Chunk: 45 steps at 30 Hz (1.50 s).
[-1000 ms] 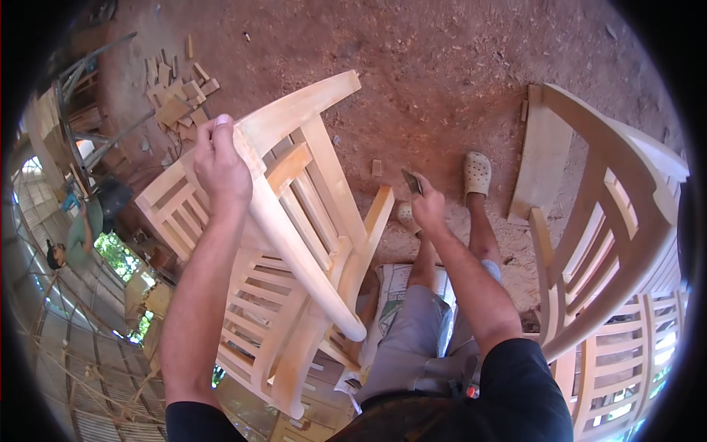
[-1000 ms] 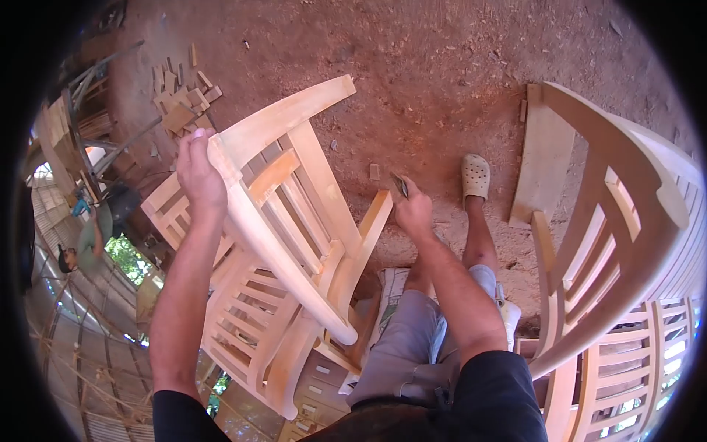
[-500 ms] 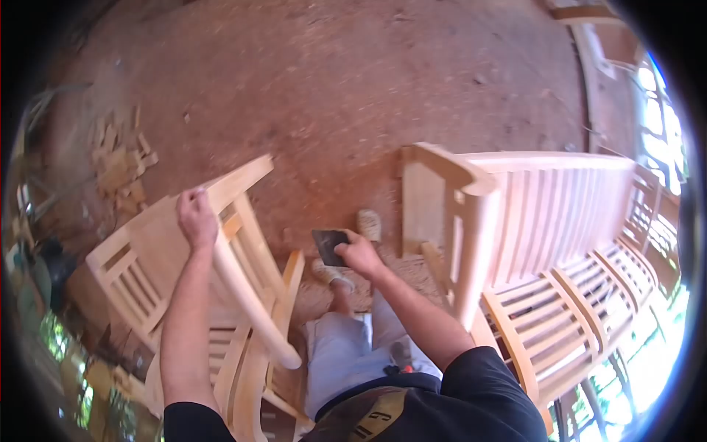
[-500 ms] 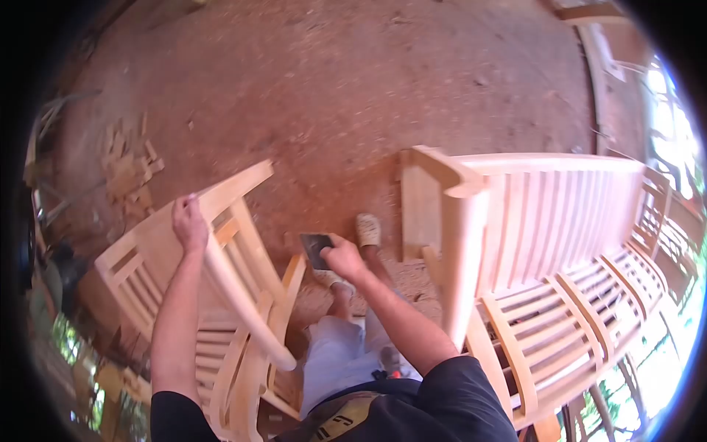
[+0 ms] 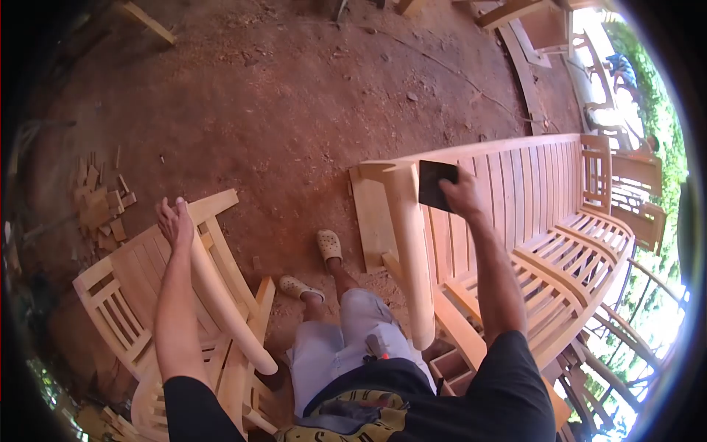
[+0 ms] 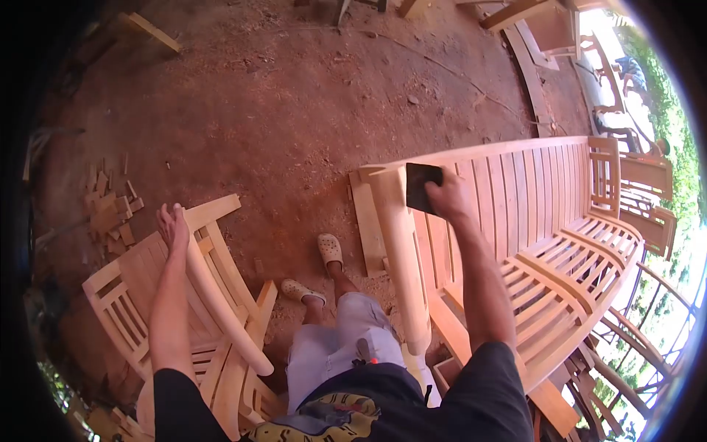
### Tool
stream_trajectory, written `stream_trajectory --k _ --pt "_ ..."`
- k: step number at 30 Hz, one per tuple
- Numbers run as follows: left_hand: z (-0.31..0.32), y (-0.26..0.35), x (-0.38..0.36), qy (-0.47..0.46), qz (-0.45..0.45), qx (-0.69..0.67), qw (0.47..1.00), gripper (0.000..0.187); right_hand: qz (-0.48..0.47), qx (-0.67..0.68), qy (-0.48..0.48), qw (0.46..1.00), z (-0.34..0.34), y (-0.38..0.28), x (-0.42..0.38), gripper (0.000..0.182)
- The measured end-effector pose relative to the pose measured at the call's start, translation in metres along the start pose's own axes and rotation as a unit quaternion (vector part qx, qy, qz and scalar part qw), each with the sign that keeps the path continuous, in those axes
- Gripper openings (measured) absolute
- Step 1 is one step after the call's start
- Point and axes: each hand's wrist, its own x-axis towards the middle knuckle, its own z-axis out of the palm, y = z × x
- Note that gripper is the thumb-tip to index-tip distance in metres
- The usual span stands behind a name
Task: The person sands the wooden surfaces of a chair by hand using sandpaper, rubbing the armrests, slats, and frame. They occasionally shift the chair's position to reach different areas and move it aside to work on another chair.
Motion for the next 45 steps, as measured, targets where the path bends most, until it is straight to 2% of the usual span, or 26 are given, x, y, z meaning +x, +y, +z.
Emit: stream_trajectory --k 1,2,4,6,7,8,10,11,12,13,14,15,17,20,23,26,29,30,34,35,39,41,42,43,45 --pt "-0.007 0.014 -0.017 0.034 0.019 0.000 0.999 0.057 -0.048 -0.064 0.025 0.996 -0.026 -0.025 -0.005 0.032" --pt "-0.025 0.020 -0.047 0.052 0.038 0.014 0.998 0.060 -0.023 0.044 0.003 0.999 -0.031 -0.014 -0.008 0.032" --pt "-0.046 0.027 -0.102 0.062 0.105 -0.023 0.992 0.058 0.040 0.037 -0.043 0.998 -0.047 -0.050 -0.034 0.032" --pt "-0.064 0.037 -0.176 0.050 0.106 -0.081 0.990 0.043 0.036 0.078 -0.019 0.996 -0.034 -0.039 -0.053 0.033" --pt "-0.066 0.036 -0.216 -0.017 0.050 -0.129 0.990 0.034 0.026 0.123 -0.026 0.992 -0.028 -0.053 -0.069 0.034" --pt "-0.082 0.055 -0.260 -0.095 -0.016 -0.196 0.976 0.025 0.057 0.238 -0.035 0.969 -0.011 -0.056 -0.087 0.033" --pt "-0.073 0.040 -0.348 -0.248 -0.126 -0.356 0.892 0.020 0.109 0.255 -0.124 0.953 0.017 -0.086 -0.130 0.034" --pt "-0.096 0.057 -0.374 -0.348 -0.204 -0.383 0.831 0.022 0.168 0.192 -0.173 0.951 0.036 -0.095 -0.151 0.034" --pt "-0.099 0.060 -0.403 -0.348 -0.177 -0.402 0.828 0.025 0.103 0.209 -0.215 0.948 0.051 -0.126 -0.176 0.036" --pt "-0.113 0.075 -0.420 -0.349 -0.258 -0.452 0.779 0.025 0.104 0.236 -0.276 0.926 0.075 -0.130 -0.199 0.039" --pt "-0.130 0.088 -0.429 -0.343 -0.334 -0.503 0.720 0.027 0.103 0.202 -0.346 0.911 0.097 -0.130 -0.220 0.039" --pt "-0.147 0.094 -0.429 -0.313 -0.362 -0.534 0.697 0.028 0.081 0.102 -0.401 0.907 0.101 -0.158 -0.237 0.037" --pt "-0.174 0.103 -0.419 -0.267 -0.400 -0.601 0.639 0.031 0.059 0.130 -0.463 0.875 0.122 -0.183 -0.271 0.037" --pt "-0.188 0.083 -0.417 -0.240 -0.271 -0.479 0.799 0.030 0.033 0.125 -0.513 0.849 0.133 -0.221 -0.290 0.035" --pt "-0.207 0.081 -0.412 -0.157 -0.264 -0.504 0.807 0.031 0.018 0.125 -0.552 0.824 0.118 -0.281 -0.291 0.032" --pt "-0.234 0.083 -0.403 -0.104 -0.259 -0.515 0.810 0.030 -0.012 0.165 -0.576 0.800 0.116 -0.302 -0.283 0.031" --pt "-0.254 0.090 -0.400 -0.059 -0.325 -0.617 0.714 0.024 -0.040 0.138 -0.611 0.779 0.115 -0.312 -0.268 0.032" --pt "-0.262 0.093 -0.397 -0.045 -0.340 -0.650 0.679 0.022 -0.058 0.120 -0.600 0.789 0.112 -0.318 -0.266 0.031" --pt "-0.291 0.105 -0.397 -0.065 -0.337 -0.694 0.632 0.023 -0.129 0.086 -0.562 0.813 0.112 -0.330 -0.265 0.023" --pt "-0.284 0.097 -0.398 -0.100 -0.323 -0.670 0.661 0.028 -0.148 0.089 -0.554 0.815 0.115 -0.334 -0.268 0.021" --pt "-0.273 0.101 -0.412 -0.070 -0.290 -0.639 0.709 0.037 -0.145 0.098 -0.553 0.814 0.104 -0.354 -0.280 0.019" --pt "-0.258 0.093 -0.414 -0.058 -0.280 -0.616 0.734 0.039 -0.117 0.129 -0.574 0.800 0.117 -0.334 -0.269 0.020" --pt "-0.267 0.094 -0.413 -0.070 -0.275 -0.599 0.748 0.039 -0.102 0.145 -0.582 0.794 0.124 -0.330 -0.265 0.020" --pt "-0.282 0.099 -0.413 -0.084 -0.270 -0.582 0.762 0.039 -0.039 0.188 -0.613 0.767 0.121 -0.334 -0.269 0.025" --pt "-0.301 0.100 -0.409 -0.114 -0.246 -0.520 0.810 0.040 -0.031 0.217 -0.626 0.749 0.109 -0.348 -0.278 0.030"
